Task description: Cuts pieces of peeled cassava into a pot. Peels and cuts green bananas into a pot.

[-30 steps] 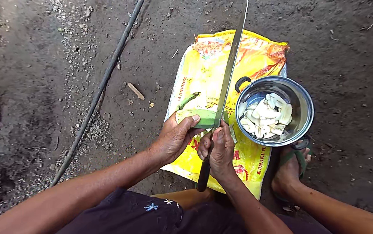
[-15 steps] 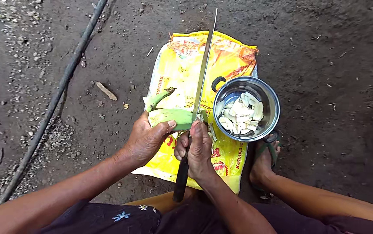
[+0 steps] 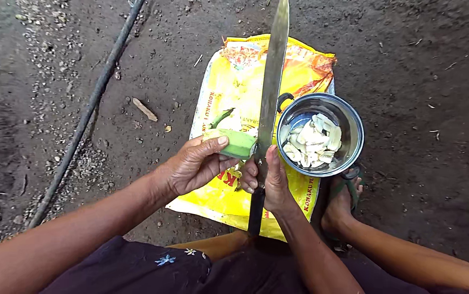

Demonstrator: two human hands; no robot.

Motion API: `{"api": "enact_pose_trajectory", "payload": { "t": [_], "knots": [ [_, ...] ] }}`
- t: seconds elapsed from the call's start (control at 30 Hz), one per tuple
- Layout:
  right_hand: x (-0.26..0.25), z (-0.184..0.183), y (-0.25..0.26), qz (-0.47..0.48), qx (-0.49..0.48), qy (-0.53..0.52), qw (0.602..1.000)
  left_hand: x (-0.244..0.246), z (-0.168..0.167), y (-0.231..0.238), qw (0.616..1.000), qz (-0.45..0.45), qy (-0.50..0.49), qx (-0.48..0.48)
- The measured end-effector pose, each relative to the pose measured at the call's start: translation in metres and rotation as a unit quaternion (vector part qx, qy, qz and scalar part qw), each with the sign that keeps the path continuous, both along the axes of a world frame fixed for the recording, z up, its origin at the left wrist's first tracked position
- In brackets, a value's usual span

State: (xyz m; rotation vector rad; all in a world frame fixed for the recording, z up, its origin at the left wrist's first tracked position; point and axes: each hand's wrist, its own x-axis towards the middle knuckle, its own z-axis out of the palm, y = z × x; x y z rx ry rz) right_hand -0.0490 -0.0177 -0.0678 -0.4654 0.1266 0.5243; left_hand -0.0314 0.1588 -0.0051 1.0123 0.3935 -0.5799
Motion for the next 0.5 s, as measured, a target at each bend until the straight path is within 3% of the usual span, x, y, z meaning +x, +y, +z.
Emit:
{"api": "enact_pose_trajectory", "payload": {
  "t": [0.17, 0.27, 0.33, 0.43, 0.5],
  "knots": [
    [-0.005, 0.001, 0.001, -0.019, -0.036, -0.029, 0.999, 0.000, -0.009, -0.003, 0.999, 0.030, 0.030, 0.015],
    [-0.005, 0.003, 0.000, 0.025, -0.003, -0.021, 0.999, 0.002, -0.006, -0.002, 0.998, 0.038, 0.037, 0.026],
    [-0.005, 0.007, -0.002, 0.055, -0.038, -0.001, 0.998, 0.004, -0.004, -0.006, 0.996, 0.055, 0.050, 0.050],
    [0.000, 0.018, -0.009, 0.073, -0.266, -0.011, 0.961, 0.010, -0.005, -0.003, 0.986, 0.092, 0.069, 0.116],
    [0.004, 0.026, -0.023, 0.097, -0.472, -0.114, 0.869, 0.015, -0.011, 0.006, 0.976, 0.089, 0.087, 0.178]
  ]
}}
